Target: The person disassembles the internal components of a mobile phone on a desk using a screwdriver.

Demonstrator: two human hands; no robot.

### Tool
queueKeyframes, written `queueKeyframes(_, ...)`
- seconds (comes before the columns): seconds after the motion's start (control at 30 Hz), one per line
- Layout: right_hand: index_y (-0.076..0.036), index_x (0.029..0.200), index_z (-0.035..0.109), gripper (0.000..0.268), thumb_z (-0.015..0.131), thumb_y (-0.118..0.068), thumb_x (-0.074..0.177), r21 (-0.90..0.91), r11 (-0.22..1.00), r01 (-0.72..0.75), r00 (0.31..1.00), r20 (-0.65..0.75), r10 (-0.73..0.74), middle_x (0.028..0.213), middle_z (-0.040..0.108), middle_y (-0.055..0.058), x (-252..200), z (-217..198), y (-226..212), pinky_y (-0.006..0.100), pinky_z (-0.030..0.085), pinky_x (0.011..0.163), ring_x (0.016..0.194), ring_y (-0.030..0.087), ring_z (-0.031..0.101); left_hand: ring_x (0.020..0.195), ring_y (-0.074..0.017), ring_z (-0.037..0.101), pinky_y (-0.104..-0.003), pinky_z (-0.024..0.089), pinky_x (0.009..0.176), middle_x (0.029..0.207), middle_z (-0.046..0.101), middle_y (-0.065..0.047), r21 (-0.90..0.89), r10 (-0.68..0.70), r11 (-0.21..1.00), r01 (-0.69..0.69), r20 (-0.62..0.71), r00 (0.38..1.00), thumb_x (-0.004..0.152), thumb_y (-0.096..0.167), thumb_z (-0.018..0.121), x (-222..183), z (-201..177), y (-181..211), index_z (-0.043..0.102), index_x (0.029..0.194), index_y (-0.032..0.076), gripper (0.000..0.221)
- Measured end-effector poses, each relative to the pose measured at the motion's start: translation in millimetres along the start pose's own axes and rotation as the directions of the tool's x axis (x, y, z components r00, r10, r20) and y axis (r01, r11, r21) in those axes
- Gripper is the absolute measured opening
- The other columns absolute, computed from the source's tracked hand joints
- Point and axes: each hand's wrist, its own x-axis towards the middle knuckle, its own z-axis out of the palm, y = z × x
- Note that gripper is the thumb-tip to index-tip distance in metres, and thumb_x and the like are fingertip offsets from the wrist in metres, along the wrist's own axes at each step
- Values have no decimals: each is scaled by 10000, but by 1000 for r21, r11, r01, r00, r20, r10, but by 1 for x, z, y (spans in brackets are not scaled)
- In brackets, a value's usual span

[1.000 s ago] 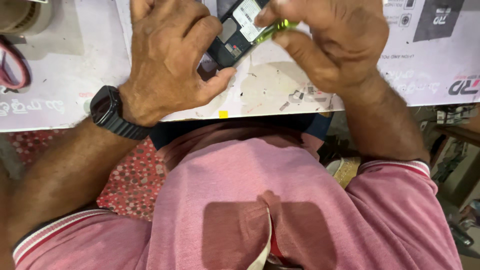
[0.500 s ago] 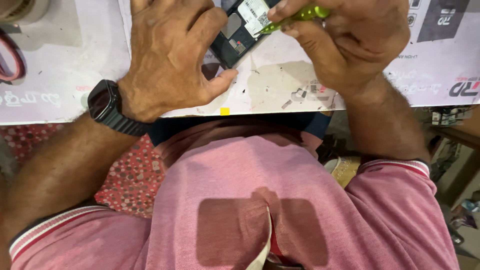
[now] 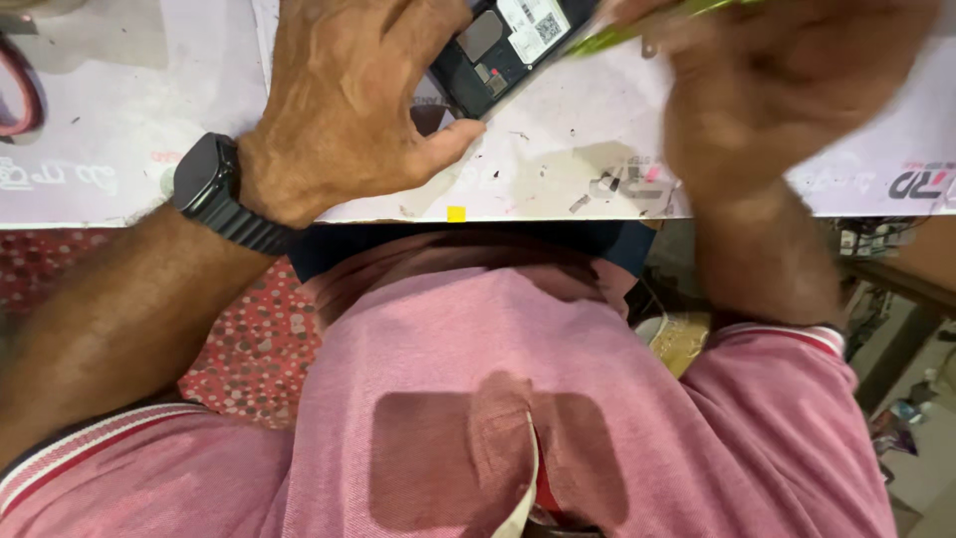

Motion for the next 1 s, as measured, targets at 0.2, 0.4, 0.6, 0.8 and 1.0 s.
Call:
queueKeyframes(0.2, 81, 1243, 428, 351, 641, 186, 984, 61, 993, -100, 993, 73, 95, 1007, 651, 253, 9, 27, -2, 390, 662, 742, 901, 313, 764, 992, -323, 589, -485, 411, 862, 1045, 627, -91, -72, -51, 996, 49, -23, 998, 783, 274, 928, 2, 2, -2, 465, 1354, 21, 777)
queueKeyframes(0.4, 10, 1229, 442, 327, 652, 177, 1041, 117, 977, -176, 983, -30, 181, 1106, 672, 240, 5, 47, 14, 371, 688, 785, 929, 276, 751, 960, -303, 594, -478, 394, 844, 991, 629, -52, -52, -61, 997, 57, -81, 995, 761, 295, 977, 1, 4, -2, 335, 1452, -3, 989)
queueKeyframes(0.6, -22, 1255, 434, 306, 652, 124, 1098, 119, 952, -282, 954, -67, 291, 1117, 693, 215, 0, 42, 8, 361, 694, 826, 928, 261, 760, 929, -288, 596, -474, 402, 849, 975, 625, -52, -83, -91, 993, 84, -87, 992, 746, 317, 995, -3, 8, -6, 314, 1439, -20, 1028)
queueKeyframes(0.8, -30, 1248, 417, 305, 639, 110, 1093, 112, 960, -257, 964, -46, 263, 1113, 694, 232, 2, 42, 13, 341, 699, 783, 900, 259, 762, 933, -278, 592, -477, 404, 853, 967, 622, -44, -79, -100, 993, 91, -112, 989, 764, 339, 1021, -2, 10, -7, 307, 1431, -20, 1041)
queueKeyframes(1.0, -22, 1237, 429, 310, 644, 108, 1055, 93, 979, -184, 981, -40, 188, 1075, 698, 232, 4, 39, 21, 348, 698, 748, 856, 268, 762, 946, -279, 590, -478, 404, 860, 975, 620, -39, -78, -93, 993, 84, -115, 989, 735, 311, 997, -3, 11, -7, 265, 1462, -33, 1087)
